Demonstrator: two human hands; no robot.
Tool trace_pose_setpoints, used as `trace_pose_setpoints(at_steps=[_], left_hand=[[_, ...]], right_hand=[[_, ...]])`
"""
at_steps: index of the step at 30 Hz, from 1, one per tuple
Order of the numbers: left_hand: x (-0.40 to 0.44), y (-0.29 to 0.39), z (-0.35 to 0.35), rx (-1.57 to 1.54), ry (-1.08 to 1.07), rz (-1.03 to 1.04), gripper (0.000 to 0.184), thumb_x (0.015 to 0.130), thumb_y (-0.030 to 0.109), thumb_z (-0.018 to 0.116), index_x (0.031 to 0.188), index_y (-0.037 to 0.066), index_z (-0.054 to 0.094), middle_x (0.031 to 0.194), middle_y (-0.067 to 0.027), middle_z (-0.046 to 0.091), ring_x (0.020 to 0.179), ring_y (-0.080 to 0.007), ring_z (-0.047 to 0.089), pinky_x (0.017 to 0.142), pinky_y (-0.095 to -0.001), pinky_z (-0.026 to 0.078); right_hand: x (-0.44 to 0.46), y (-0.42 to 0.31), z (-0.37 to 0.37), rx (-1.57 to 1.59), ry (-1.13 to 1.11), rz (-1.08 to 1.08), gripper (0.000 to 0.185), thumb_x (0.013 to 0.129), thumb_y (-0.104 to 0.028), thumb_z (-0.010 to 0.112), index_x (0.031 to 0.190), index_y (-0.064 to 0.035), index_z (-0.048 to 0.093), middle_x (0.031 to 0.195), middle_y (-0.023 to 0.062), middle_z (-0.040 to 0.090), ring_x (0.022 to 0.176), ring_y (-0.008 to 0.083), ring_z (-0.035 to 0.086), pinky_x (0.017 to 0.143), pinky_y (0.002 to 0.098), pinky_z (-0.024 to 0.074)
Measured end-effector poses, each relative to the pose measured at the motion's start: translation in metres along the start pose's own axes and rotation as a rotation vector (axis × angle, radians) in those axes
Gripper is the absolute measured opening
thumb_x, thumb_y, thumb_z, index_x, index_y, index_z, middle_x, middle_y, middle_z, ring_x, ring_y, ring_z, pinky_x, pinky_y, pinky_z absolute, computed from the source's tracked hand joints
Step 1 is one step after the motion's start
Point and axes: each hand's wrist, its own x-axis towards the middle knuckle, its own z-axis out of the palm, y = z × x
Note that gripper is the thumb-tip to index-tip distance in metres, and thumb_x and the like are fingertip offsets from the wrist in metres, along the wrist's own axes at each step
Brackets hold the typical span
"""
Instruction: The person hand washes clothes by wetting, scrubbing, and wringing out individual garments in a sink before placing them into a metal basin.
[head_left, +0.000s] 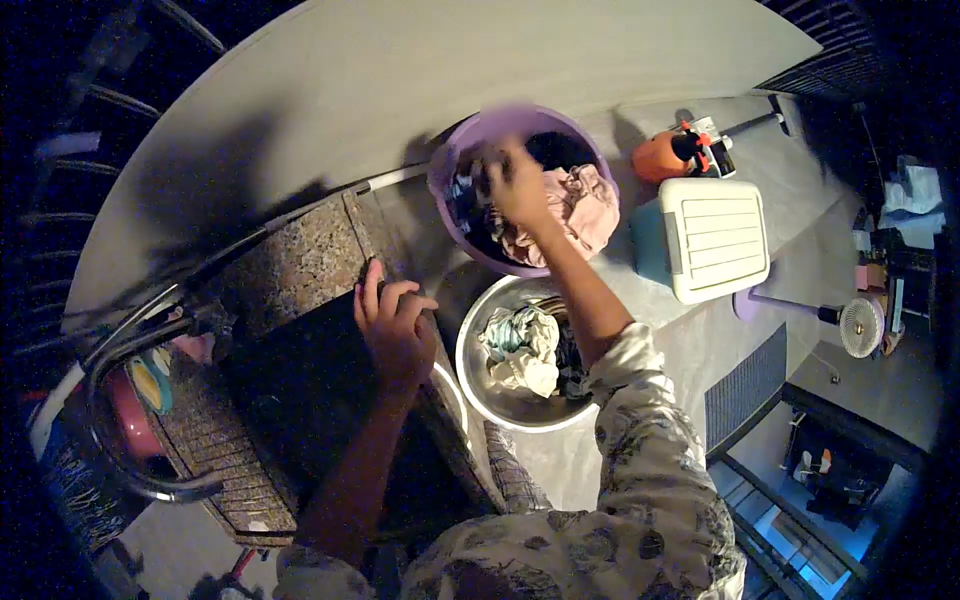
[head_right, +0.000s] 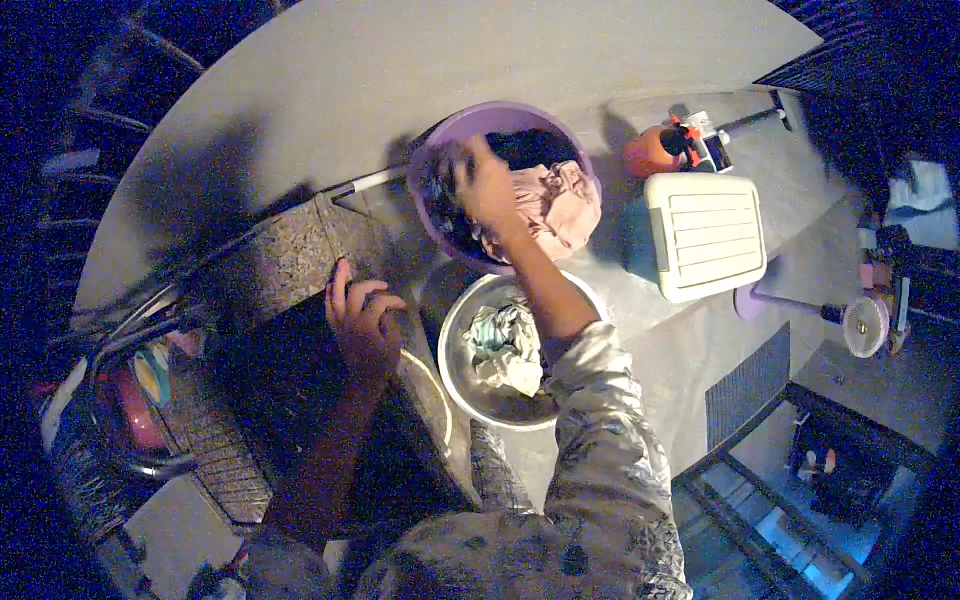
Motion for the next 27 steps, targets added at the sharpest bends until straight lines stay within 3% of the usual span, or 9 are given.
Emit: trace_pose_setpoints(at_steps=[2, 4, 10, 14, 16, 18, 23, 26, 27], left_hand=[[-0.001, 0.002, -0.006, 0.001, 0.005, 0.005, 0.012, 0.077, 0.005, 0.058, 0.077, 0.015, 0.065, 0.106, -0.0065, 0.061, 0.136, -0.0405, 0.043, 0.113, -0.0613, 0.024], [-0.003, 0.004, -0.009, 0.0, 0.037, 0.019, 0.011, 0.076, 0.005, 0.059, 0.076, 0.015, 0.064, 0.105, -0.0064, 0.062, 0.135, -0.0396, 0.044, 0.113, -0.061, 0.025], [-0.007, 0.009, -0.009, -0.012, 0.113, 0.056, 0.006, 0.076, 0.01, 0.065, 0.076, 0.016, 0.065, 0.105, -0.0054, 0.062, 0.134, -0.0373, 0.045, 0.114, -0.0582, 0.026], [-0.014, -0.035, 0.014, -0.178, -0.017, -0.024, 0.021, 0.088, 0.033, 0.064, 0.101, 0.02, 0.073, 0.122, -0.0031, 0.063, 0.132, -0.0327, 0.046, 0.114, -0.0555, 0.028], [-0.021, -0.02, -0.029, -1.6, -0.075, -0.453, 0.05, 0.094, 0.055, 0.053, 0.127, 0.019, 0.065, 0.13, -0.0022, 0.06, 0.132, -0.0246, 0.046, 0.112, -0.0514, 0.032], [-0.057, 0.0, -0.097, -1.991, -0.319, -0.712, 0.064, 0.098, 0.061, 0.043, 0.14, 0.014, 0.053, 0.135, -0.0033, 0.059, 0.126, -0.0201, 0.051, 0.108, -0.0416, 0.04], [-0.196, -0.066, -0.17, -1.659, -0.46, -1.122, 0.056, 0.1, 0.054, 0.046, 0.133, 0.01, 0.057, 0.128, -0.0063, 0.063, 0.115, -0.0235, 0.061, 0.101, -0.0423, 0.048], [-0.271, -0.144, -0.198, -1.482, -0.046, -1.191, 0.034, 0.096, 0.044, 0.062, 0.106, 0.011, 0.062, 0.089, -0.0044, 0.066, 0.061, -0.0144, 0.062, 0.048, -0.0286, 0.047], [-0.289, -0.151, -0.201, -1.188, 0.06, -1.102, 0.028, 0.095, 0.036, 0.064, 0.106, 0.01, 0.061, 0.091, -0.0056, 0.066, 0.066, -0.0161, 0.063, 0.053, -0.0309, 0.049]], right_hand=[[0.033, -0.015, -0.041, 0.085, 0.123, -0.067, 0.023, 0.09, -0.013, 0.065, 0.108, -0.0025, 0.056, 0.095, 0.018, 0.067, 0.088, 0.0311, 0.068, 0.079, 0.0386, 0.0527], [0.044, -0.101, -0.095, 0.976, -0.017, 0.461, 0.023, 0.097, -0.018, 0.062, 0.118, -0.0103, 0.056, 0.107, 0.0044, 0.066, 0.09, 0.0169, 0.064, 0.075, 0.0338, 0.054], [-0.008, -0.203, -0.164, 1.339, -0.172, 0.367, 0.039, 0.1, -0.037, 0.055, 0.132, -0.0142, 0.054, 0.119, 0.0059, 0.065, 0.098, 0.0201, 0.063, 0.075, 0.037, 0.0537], [-0.094, -0.229, -0.136, 1.541, -0.318, 0.569, 0.039, 0.099, -0.033, 0.052, 0.126, -0.0062, 0.061, 0.124, 0.0117, 0.066, 0.113, 0.0281, 0.062, 0.102, 0.0463, 0.0479], [-0.145, -0.282, -0.108, 1.426, -0.218, 0.637, 0.048, 0.1, -0.035, 0.048, 0.137, -0.0043, 0.053, 0.135, 0.0133, 0.06, 0.124, 0.0303, 0.056, 0.109, 0.0483, 0.0427], [-0.19, -0.299, -0.071, 1.475, -0.32, 0.711, 0.049, 0.101, -0.033, 0.045, 0.14, -0.0038, 0.051, 0.138, 0.0143, 0.058, 0.125, 0.0303, 0.056, 0.11, 0.0473, 0.0419], [-0.279, -0.321, 0.03, 1.431, -0.416, 0.963, 0.056, 0.102, -0.049, 0.041, 0.135, -0.0068, 0.056, 0.135, 0.0121, 0.059, 0.119, 0.0293, 0.057, 0.104, 0.0435, 0.0438], [-0.322, -0.301, 0.096, 1.109, -0.329, 1.072, 0.064, 0.098, -0.067, 0.036, 0.126, -0.013, 0.057, 0.127, 0.009, 0.062, 0.098, 0.0228, 0.06, 0.074, 0.0343, 0.0477], [-0.341, -0.288, 0.122, 0.866, -0.318, 0.994, 0.064, 0.093, -0.065, 0.049, 0.128, -0.0115, 0.053, 0.124, 0.0124, 0.062, 0.108, 0.0261, 0.058, 0.083, 0.0416, 0.0492]])
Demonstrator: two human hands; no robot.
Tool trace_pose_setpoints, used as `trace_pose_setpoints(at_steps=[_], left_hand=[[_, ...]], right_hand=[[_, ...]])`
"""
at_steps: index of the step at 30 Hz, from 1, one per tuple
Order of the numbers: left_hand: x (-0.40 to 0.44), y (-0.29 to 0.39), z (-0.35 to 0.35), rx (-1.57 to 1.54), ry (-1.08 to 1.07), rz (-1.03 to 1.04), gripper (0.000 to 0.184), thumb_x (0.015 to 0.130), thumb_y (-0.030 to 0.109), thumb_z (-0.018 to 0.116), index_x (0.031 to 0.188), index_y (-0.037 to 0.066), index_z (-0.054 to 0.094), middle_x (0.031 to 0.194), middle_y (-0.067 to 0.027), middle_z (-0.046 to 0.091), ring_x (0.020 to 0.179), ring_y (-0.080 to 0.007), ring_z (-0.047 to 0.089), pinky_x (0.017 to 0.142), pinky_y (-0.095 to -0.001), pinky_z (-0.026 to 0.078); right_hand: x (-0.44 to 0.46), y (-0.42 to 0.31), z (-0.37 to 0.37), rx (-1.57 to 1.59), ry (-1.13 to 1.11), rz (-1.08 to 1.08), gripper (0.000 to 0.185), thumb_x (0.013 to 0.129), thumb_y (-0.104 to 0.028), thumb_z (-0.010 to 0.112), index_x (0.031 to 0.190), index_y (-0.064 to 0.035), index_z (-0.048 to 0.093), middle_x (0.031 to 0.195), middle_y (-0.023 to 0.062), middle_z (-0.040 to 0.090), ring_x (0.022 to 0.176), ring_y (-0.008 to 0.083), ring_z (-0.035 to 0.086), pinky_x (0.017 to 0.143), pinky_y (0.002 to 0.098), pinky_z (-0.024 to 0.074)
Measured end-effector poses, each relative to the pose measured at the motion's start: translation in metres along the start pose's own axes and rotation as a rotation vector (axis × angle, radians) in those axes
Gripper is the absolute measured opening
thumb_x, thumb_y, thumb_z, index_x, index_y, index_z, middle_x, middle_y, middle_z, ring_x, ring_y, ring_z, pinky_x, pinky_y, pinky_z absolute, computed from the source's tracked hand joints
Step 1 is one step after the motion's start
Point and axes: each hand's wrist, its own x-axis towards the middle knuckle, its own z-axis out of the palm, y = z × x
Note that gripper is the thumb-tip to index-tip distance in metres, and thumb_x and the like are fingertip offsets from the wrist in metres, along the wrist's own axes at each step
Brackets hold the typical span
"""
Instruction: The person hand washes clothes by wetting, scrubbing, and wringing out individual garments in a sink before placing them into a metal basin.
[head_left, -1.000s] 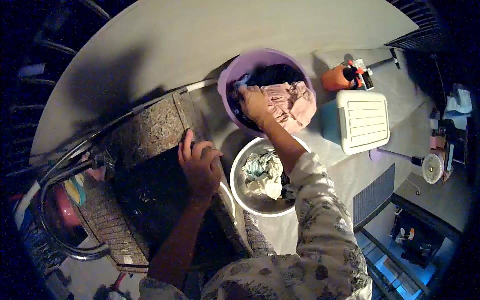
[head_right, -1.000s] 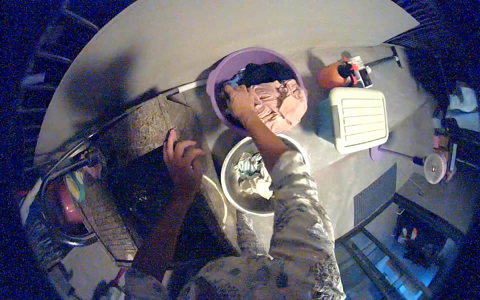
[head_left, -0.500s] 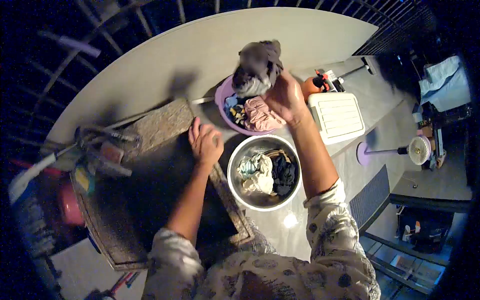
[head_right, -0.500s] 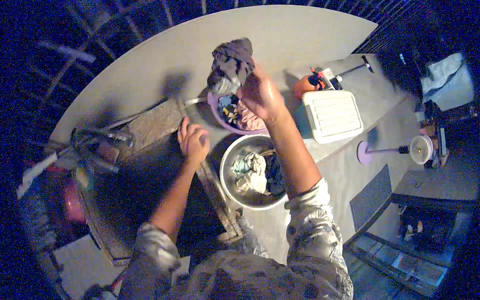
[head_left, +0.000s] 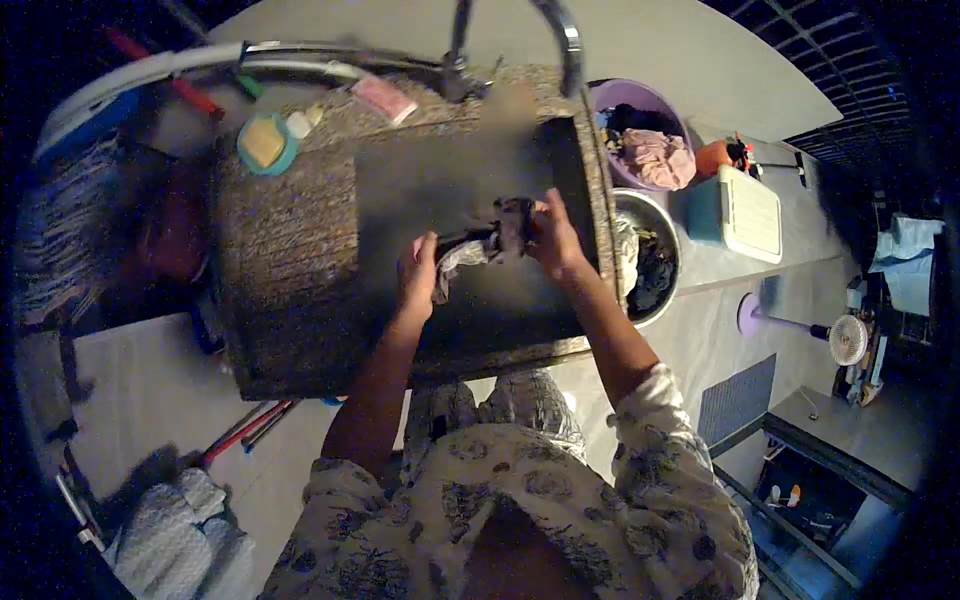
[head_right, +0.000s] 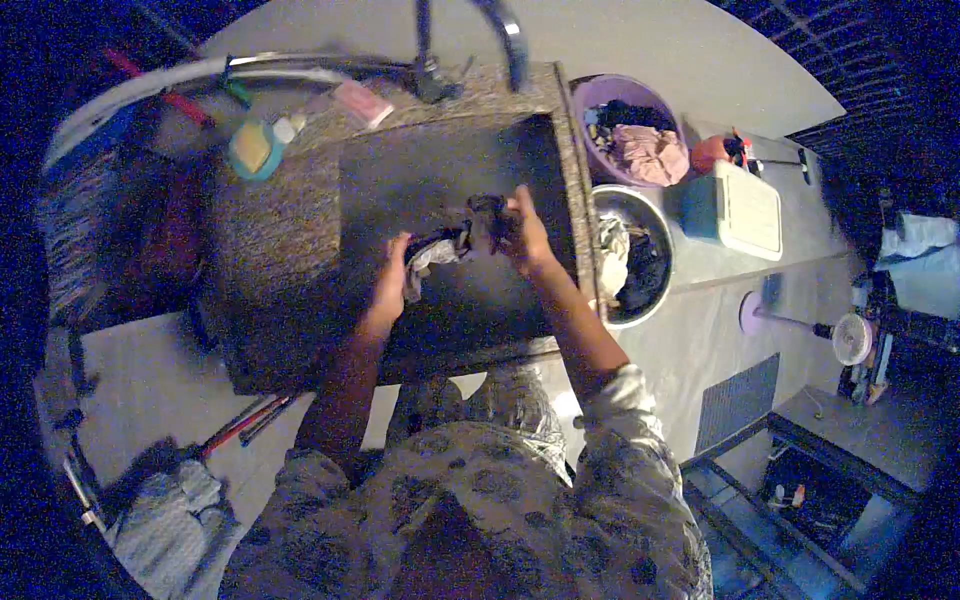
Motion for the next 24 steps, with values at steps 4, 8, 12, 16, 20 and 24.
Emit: trace_pose_setpoints(at_steps=[4, 8, 12, 16, 20, 24], left_hand=[[0.029, -0.077, -0.064, 0.927, 0.139, 0.556, 0.039, 0.082, 0.021, 0.073, 0.116, 0.006, 0.059, 0.112, -0.0176, 0.064, 0.108, -0.0375, 0.059, 0.095, -0.0488, 0.047], [0.031, -0.106, -0.087, 1.386, 0.244, 0.506, 0.045, 0.083, 0.03, 0.071, 0.12, 0.006, 0.062, 0.124, -0.0232, 0.06, 0.113, -0.0416, 0.056, 0.095, -0.0526, 0.046], [0.061, -0.127, -0.111, 1.268, 0.168, 0.367, 0.043, 0.087, 0.037, 0.066, 0.117, 0.006, 0.063, 0.12, -0.0196, 0.063, 0.111, -0.0371, 0.059, 0.095, -0.0491, 0.048], [0.059, -0.106, -0.121, 0.68, 0.018, 0.115, 0.045, 0.092, 0.045, 0.061, 0.113, 0.005, 0.064, 0.116, -0.0161, 0.066, 0.109, -0.0326, 0.061, 0.094, -0.0456, 0.049], [0.074, -0.133, -0.123, 0.006, -0.227, 0.057, 0.053, 0.098, 0.052, 0.05, 0.128, 0.009, 0.056, 0.121, -0.0118, 0.063, 0.11, -0.0262, 0.061, 0.094, -0.0415, 0.05], [0.079, -0.108, -0.109, -0.238, -0.342, -0.113, 0.054, 0.1, 0.052, 0.043, 0.132, 0.009, 0.053, 0.126, -0.0114, 0.061, 0.113, -0.0267, 0.06, 0.098, -0.0418, 0.049]], right_hand=[[0.057, 0.124, -0.004, -1.269, 0.171, -0.604, 0.082, 0.081, -0.061, 0.072, 0.14, -0.0123, 0.043, 0.122, 0.0222, 0.061, 0.116, 0.0365, 0.058, 0.099, 0.0518, 0.0478], [0.04, 0.155, 0.053, -1.718, 0.001, -0.34, 0.084, 0.079, -0.063, 0.07, 0.144, -0.0165, 0.043, 0.128, 0.0239, 0.058, 0.117, 0.0413, 0.058, 0.1, 0.0512, 0.0479], [0.104, 0.229, 0.026, -1.684, -0.063, -0.205, 0.068, 0.082, -0.059, 0.069, 0.135, -0.0182, 0.055, 0.133, 0.0214, 0.055, 0.114, 0.0436, 0.058, 0.1, 0.0521, 0.0468], [0.12, 0.247, 0.022, -1.392, -0.011, -0.423, 0.06, 0.082, -0.052, 0.072, 0.126, -0.0128, 0.061, 0.132, 0.0214, 0.053, 0.111, 0.0446, 0.059, 0.103, 0.0518, 0.0436], [0.082, 0.204, 0.073, -0.978, -0.01, -0.625, 0.055, 0.08, -0.041, 0.074, 0.119, -0.0051, 0.062, 0.133, 0.0231, 0.05, 0.115, 0.0437, 0.054, 0.108, 0.0511, 0.0383], [-0.018, 0.167, 0.14, -0.915, -0.127, -0.952, 0.047, 0.072, -0.028, 0.077, 0.109, -0.0032, 0.064, 0.135, 0.0237, 0.044, 0.127, 0.0442, 0.041, 0.108, 0.052, 0.0344]])
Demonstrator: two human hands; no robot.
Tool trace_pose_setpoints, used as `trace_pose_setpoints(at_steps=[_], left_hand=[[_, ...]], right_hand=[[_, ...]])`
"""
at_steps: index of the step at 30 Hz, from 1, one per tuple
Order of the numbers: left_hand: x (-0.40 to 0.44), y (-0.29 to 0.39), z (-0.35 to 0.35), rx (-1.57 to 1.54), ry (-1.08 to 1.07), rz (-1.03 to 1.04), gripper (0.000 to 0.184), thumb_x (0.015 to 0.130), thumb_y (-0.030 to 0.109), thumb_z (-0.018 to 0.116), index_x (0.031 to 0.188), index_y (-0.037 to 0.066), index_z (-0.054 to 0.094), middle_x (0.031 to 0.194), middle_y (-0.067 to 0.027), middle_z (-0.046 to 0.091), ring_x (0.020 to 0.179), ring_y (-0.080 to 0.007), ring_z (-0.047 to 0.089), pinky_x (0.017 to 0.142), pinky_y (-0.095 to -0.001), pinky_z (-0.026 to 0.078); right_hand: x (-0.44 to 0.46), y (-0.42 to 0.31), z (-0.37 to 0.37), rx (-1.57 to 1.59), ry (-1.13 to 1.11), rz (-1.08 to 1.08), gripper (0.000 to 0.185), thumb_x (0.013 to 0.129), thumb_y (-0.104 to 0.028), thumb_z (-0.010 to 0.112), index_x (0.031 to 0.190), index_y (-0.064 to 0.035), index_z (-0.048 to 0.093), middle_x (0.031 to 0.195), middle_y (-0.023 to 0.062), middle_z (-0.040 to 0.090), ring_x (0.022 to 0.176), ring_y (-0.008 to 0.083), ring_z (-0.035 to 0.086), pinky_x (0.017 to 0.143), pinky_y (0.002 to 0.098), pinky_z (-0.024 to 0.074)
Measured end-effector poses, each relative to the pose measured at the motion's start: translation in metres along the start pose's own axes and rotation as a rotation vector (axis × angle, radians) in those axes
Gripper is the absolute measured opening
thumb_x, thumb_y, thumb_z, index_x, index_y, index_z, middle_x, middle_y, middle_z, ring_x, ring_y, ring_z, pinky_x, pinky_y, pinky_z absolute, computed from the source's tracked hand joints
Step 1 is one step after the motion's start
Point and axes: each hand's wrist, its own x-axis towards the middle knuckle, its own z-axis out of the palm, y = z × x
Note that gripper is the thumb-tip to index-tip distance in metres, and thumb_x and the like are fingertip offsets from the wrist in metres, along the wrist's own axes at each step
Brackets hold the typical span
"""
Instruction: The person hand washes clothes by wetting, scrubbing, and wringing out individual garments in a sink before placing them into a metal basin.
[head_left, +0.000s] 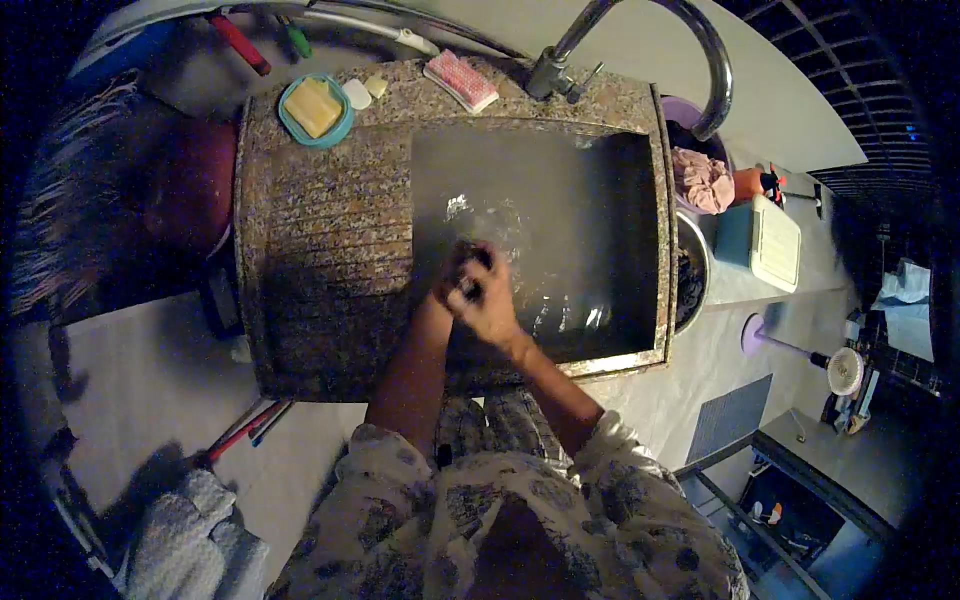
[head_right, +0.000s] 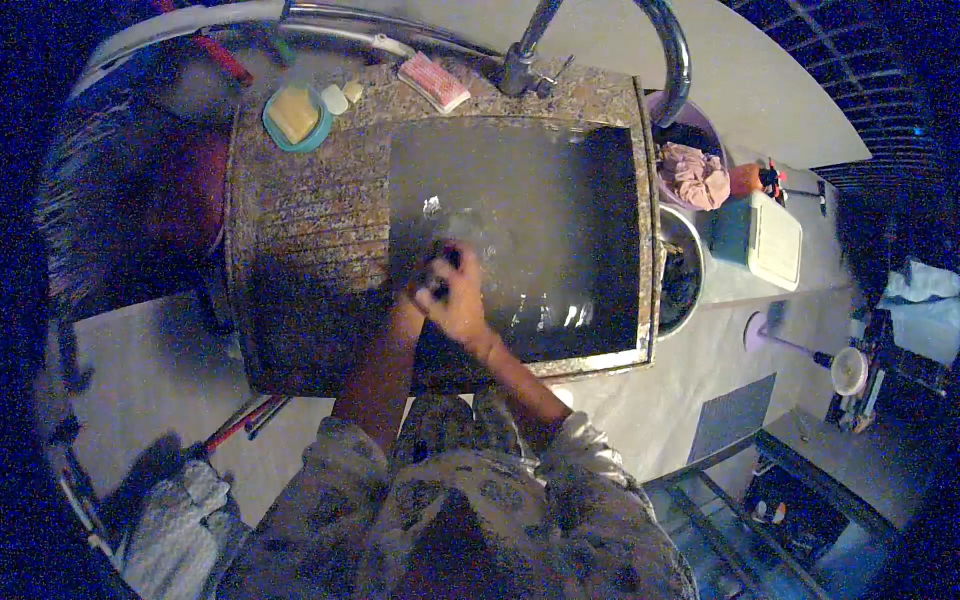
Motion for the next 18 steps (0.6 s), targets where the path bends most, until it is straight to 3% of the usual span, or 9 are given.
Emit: trace_pose_setpoints(at_steps=[4, 7, 8, 10, 11, 12, 15, 16, 18], left_hand=[[-0.002, 0.019, 0.014, -0.058, -0.018, -0.048, 0.056, 0.103, 0.052, 0.037, 0.137, 0.01, 0.05, 0.131, -0.011, 0.059, 0.116, -0.0271, 0.059, 0.101, -0.042, 0.047], [0.001, 0.018, 0.025, 0.054, 0.043, 0.026, 0.057, 0.104, 0.052, 0.032, 0.14, 0.01, 0.048, 0.134, -0.0108, 0.058, 0.118, -0.0275, 0.058, 0.104, -0.0423, 0.045], [0.001, 0.018, 0.029, 0.122, 0.071, 0.065, 0.058, 0.105, 0.052, 0.03, 0.141, 0.01, 0.047, 0.135, -0.0107, 0.057, 0.119, -0.0276, 0.057, 0.105, -0.0423, 0.045], [0.002, 0.016, 0.025, 0.161, 0.175, 0.063, 0.059, 0.106, 0.052, 0.027, 0.143, 0.011, 0.046, 0.138, -0.0105, 0.056, 0.121, -0.0278, 0.056, 0.107, -0.0425, 0.044], [0.006, 0.007, 0.019, 0.132, 0.234, 0.035, 0.059, 0.107, 0.052, 0.025, 0.144, 0.011, 0.045, 0.139, -0.0104, 0.056, 0.122, -0.0279, 0.056, 0.108, -0.0425, 0.044], [0.032, -0.022, -0.009, -0.184, 0.319, -0.128, 0.058, 0.103, 0.053, 0.043, 0.132, 0.004, 0.055, 0.12, -0.0123, 0.064, 0.105, -0.0263, 0.062, 0.092, -0.0418, 0.05], [0.028, -0.001, -0.019, 0.497, 0.72, 0.069, 0.06, 0.102, 0.052, 0.044, 0.127, 0.0, 0.058, 0.116, -0.0154, 0.066, 0.1, -0.03, 0.065, 0.09, -0.0436, 0.05], [0.031, -0.007, -0.03, 0.458, 0.701, -0.132, 0.062, 0.102, 0.054, 0.043, 0.127, -0.002, 0.056, 0.116, -0.0172, 0.066, 0.101, -0.0317, 0.065, 0.091, -0.0439, 0.05], [0.007, 0.017, -0.019, 0.888, 0.571, -0.062, 0.062, 0.102, 0.053, 0.041, 0.129, -0.002, 0.056, 0.12, -0.0187, 0.066, 0.107, -0.0314, 0.064, 0.093, -0.044, 0.05]], right_hand=[[-0.005, -0.041, 0.009, 0.056, -0.004, 0.005, 0.047, 0.069, -0.029, 0.079, 0.107, -0.0051, 0.064, 0.128, 0.0219, 0.05, 0.124, 0.046, 0.044, 0.107, 0.0523, 0.0347], [0.015, 0.003, 0.02, -0.052, 0.072, -0.039, 0.042, 0.07, -0.028, 0.078, 0.104, -0.0053, 0.066, 0.124, 0.0244, 0.054, 0.122, 0.0471, 0.045, 0.105, 0.0544, 0.0358], [0.019, 0.033, 0.034, -0.072, 0.141, 0.091, 0.037, 0.074, -0.03, 0.076, 0.1, -0.0058, 0.068, 0.123, 0.0232, 0.056, 0.116, 0.0455, 0.05, 0.099, 0.0533, 0.0417], [0.05, 0.053, 0.016, 0.132, -0.116, 0.375, 0.037, 0.078, -0.032, 0.073, 0.104, -0.0059, 0.069, 0.117, 0.0205, 0.06, 0.104, 0.0437, 0.056, 0.09, 0.0497, 0.0475], [0.057, 0.075, 0.01, 0.019, -0.09, 0.295, 0.032, 0.078, -0.029, 0.071, 0.099, -0.0049, 0.068, 0.111, 0.0202, 0.061, 0.101, 0.0419, 0.057, 0.086, 0.0489, 0.0476], [0.06, 0.097, 0.006, -0.09, -0.061, 0.214, 0.028, 0.078, -0.026, 0.07, 0.095, -0.0039, 0.068, 0.105, 0.02, 0.062, 0.098, 0.0401, 0.057, 0.082, 0.0481, 0.0477], [0.054, 0.127, -0.005, -0.477, -0.034, -0.067, 0.028, 0.081, -0.027, 0.069, 0.1, -0.0056, 0.069, 0.095, 0.0193, 0.066, 0.086, 0.0405, 0.061, 0.08, 0.0485, 0.0486], [0.051, 0.134, -0.005, -0.478, -0.006, 0.019, 0.027, 0.082, -0.027, 0.069, 0.1, -0.006, 0.07, 0.094, 0.0189, 0.066, 0.087, 0.0399, 0.061, 0.082, 0.0487, 0.0483], [0.043, 0.149, 0.0, -0.482, 0.061, 0.193, 0.026, 0.084, -0.027, 0.069, 0.101, -0.0066, 0.07, 0.093, 0.0182, 0.067, 0.089, 0.0388, 0.062, 0.084, 0.0492, 0.0479]])
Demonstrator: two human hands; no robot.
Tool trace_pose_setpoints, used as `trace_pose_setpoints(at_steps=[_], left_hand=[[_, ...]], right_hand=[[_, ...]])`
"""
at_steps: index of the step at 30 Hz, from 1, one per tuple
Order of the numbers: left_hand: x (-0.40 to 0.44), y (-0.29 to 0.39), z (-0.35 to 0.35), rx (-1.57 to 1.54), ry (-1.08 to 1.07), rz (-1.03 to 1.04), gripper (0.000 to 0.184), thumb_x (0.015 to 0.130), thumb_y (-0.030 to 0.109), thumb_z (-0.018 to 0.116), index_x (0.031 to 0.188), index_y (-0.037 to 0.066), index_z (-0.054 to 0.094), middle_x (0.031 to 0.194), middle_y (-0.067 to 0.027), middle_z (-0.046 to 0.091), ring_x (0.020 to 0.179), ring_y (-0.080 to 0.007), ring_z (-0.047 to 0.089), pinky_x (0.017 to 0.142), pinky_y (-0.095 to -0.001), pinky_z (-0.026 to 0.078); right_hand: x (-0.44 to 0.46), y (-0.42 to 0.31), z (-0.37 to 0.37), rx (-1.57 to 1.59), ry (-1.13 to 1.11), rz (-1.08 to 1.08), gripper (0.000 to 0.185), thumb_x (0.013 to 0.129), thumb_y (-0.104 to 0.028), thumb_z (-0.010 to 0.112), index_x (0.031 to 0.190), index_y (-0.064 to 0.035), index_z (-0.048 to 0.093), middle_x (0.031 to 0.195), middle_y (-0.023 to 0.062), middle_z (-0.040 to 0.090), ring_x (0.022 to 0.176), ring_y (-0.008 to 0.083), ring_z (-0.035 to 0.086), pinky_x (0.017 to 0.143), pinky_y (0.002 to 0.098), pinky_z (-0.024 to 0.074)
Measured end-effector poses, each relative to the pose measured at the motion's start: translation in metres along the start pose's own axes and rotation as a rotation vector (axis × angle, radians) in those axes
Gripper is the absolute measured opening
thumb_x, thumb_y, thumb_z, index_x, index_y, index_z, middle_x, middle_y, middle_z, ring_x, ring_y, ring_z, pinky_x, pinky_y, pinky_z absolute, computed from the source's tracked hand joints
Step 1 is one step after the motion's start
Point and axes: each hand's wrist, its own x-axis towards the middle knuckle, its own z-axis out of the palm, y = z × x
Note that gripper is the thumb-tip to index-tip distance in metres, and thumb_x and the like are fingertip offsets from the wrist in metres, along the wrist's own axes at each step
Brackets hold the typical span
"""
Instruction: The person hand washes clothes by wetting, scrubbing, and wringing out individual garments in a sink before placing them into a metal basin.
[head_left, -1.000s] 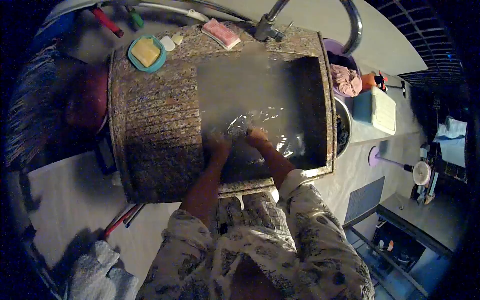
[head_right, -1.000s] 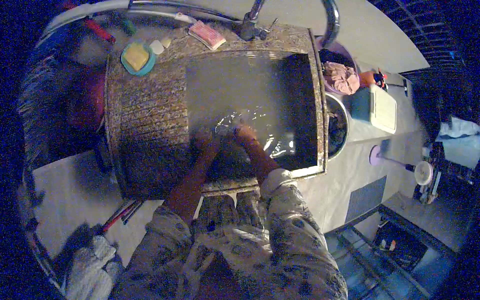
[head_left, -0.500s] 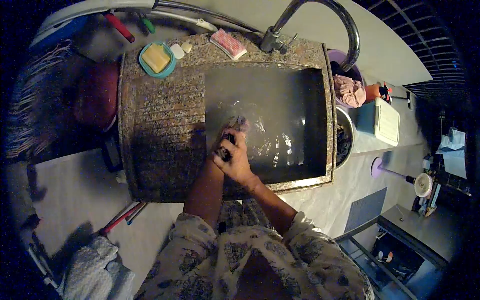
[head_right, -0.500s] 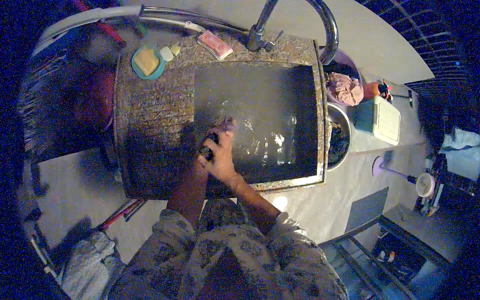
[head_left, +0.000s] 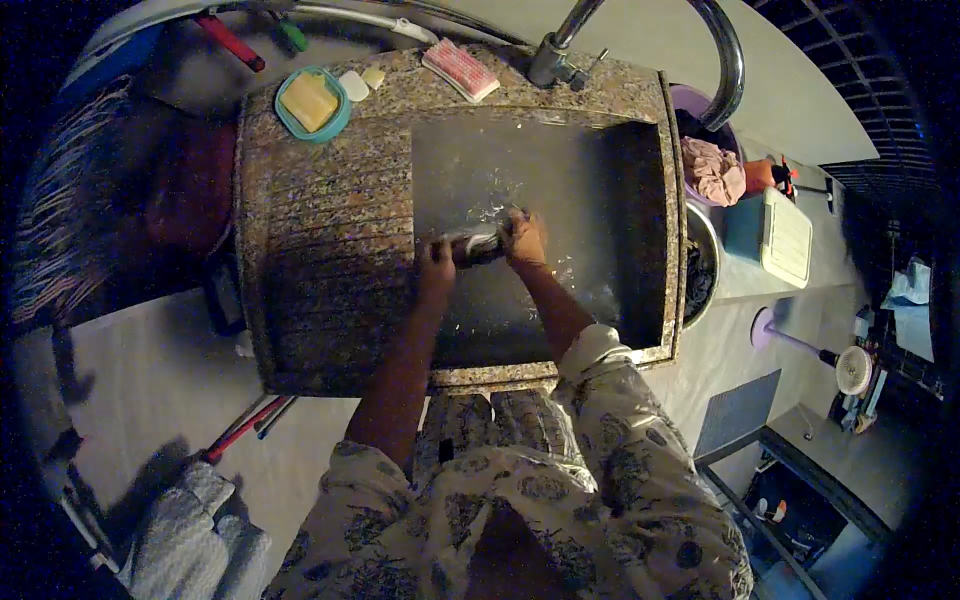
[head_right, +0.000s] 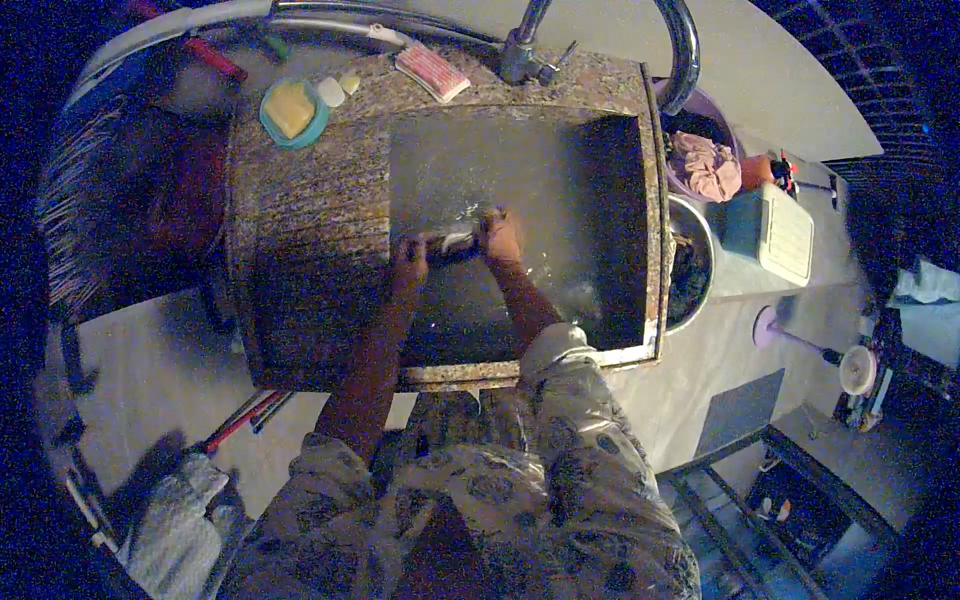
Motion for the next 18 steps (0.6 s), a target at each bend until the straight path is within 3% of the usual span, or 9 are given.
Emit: trace_pose_setpoints(at_steps=[1, 2, 5, 6, 9, 10, 14, 17, 18], left_hand=[[-0.008, 0.009, -0.008, 0.185, -0.025, 0.115, 0.063, 0.103, 0.053, 0.04, 0.13, -0.001, 0.056, 0.123, -0.0194, 0.065, 0.109, -0.0312, 0.064, 0.094, -0.0441, 0.05], [0.002, -0.007, 0.005, 0.008, -0.084, 0.084, 0.062, 0.102, 0.052, 0.042, 0.13, -0.002, 0.056, 0.126, -0.0219, 0.063, 0.112, -0.0346, 0.062, 0.095, -0.0453, 0.049], [0.011, -0.007, 0.018, -0.526, -0.328, -0.017, 0.062, 0.101, 0.051, 0.042, 0.13, -0.002, 0.057, 0.129, -0.0238, 0.062, 0.116, -0.0374, 0.061, 0.097, -0.0462, 0.048], [0.01, 0.001, 0.015, -0.657, -0.432, -0.049, 0.062, 0.101, 0.051, 0.042, 0.13, -0.002, 0.057, 0.129, -0.0235, 0.062, 0.116, -0.0371, 0.061, 0.097, -0.046, 0.048], [-0.001, 0.021, 0.002, -0.841, -0.645, -0.102, 0.061, 0.102, 0.051, 0.041, 0.13, -0.001, 0.057, 0.129, -0.0226, 0.062, 0.116, -0.0361, 0.061, 0.098, -0.0456, 0.048], [-0.004, 0.023, 0.002, -0.871, -0.67, -0.109, 0.061, 0.102, 0.052, 0.041, 0.13, 0.0, 0.057, 0.129, -0.0223, 0.062, 0.116, -0.0358, 0.061, 0.098, -0.0454, 0.048], [-0.01, 0.02, 0.017, -0.889, -0.539, -0.114, 0.061, 0.102, 0.052, 0.039, 0.13, 0.001, 0.058, 0.129, -0.0211, 0.062, 0.116, -0.0345, 0.06, 0.098, -0.0448, 0.048], [-0.008, 0.012, 0.041, -0.821, -0.284, -0.117, 0.061, 0.102, 0.052, 0.038, 0.13, 0.002, 0.058, 0.128, -0.0201, 0.063, 0.117, -0.0336, 0.06, 0.099, -0.0443, 0.048], [-0.006, 0.009, 0.045, -0.767, -0.187, -0.117, 0.061, 0.103, 0.052, 0.038, 0.13, 0.003, 0.058, 0.128, -0.0198, 0.063, 0.117, -0.0333, 0.06, 0.099, -0.0442, 0.048]], right_hand=[[0.001, 0.003, 0.014, -0.142, -0.163, 0.014, 0.025, 0.085, -0.027, 0.068, 0.101, -0.0069, 0.07, 0.096, 0.0185, 0.067, 0.094, 0.0377, 0.061, 0.087, 0.049, 0.047], [0.004, -0.004, 0.024, -0.286, -0.326, 0.03, 0.024, 0.087, -0.027, 0.067, 0.101, -0.0071, 0.07, 0.1, 0.0187, 0.066, 0.099, 0.0366, 0.06, 0.089, 0.0487, 0.046], [-0.016, -0.024, 0.012, 0.28, -0.083, -0.069, 0.019, 0.088, -0.025, 0.07, 0.095, -0.0077, 0.068, 0.108, 0.0198, 0.063, 0.109, 0.0343, 0.058, 0.094, 0.0479, 0.0462], [-0.026, -0.064, -0.013, 0.302, 0.047, -0.159, 0.018, 0.088, -0.023, 0.072, 0.093, -0.0071, 0.067, 0.11, 0.019, 0.062, 0.109, 0.0351, 0.058, 0.096, 0.0483, 0.046], [-0.057, -0.148, -0.078, 0.557, -0.026, -0.168, 0.022, 0.084, -0.029, 0.075, 0.088, -0.0093, 0.066, 0.13, 0.0184, 0.053, 0.123, 0.0449, 0.047, 0.109, 0.0527, 0.0334], [-0.063, -0.158, -0.084, 0.455, -0.033, -0.237, 0.021, 0.083, -0.028, 0.075, 0.087, -0.0096, 0.066, 0.129, 0.0172, 0.054, 0.124, 0.0441, 0.046, 0.108, 0.0527, 0.034], [-0.056, -0.148, -0.062, 0.337, 0.003, -0.329, 0.022, 0.082, -0.028, 0.073, 0.09, -0.0085, 0.067, 0.12, 0.0166, 0.061, 0.116, 0.0411, 0.054, 0.101, 0.0503, 0.0423], [-0.017, -0.104, -0.027, 0.576, -0.302, 0.276, 0.025, 0.085, -0.028, 0.07, 0.098, -0.0065, 0.067, 0.109, 0.0185, 0.067, 0.102, 0.0393, 0.062, 0.093, 0.0472, 0.0489], [-0.007, -0.078, -0.016, 0.464, -0.245, 0.222, 0.026, 0.087, -0.028, 0.068, 0.096, -0.0038, 0.066, 0.097, 0.0198, 0.068, 0.091, 0.0385, 0.065, 0.085, 0.0448, 0.0512]])
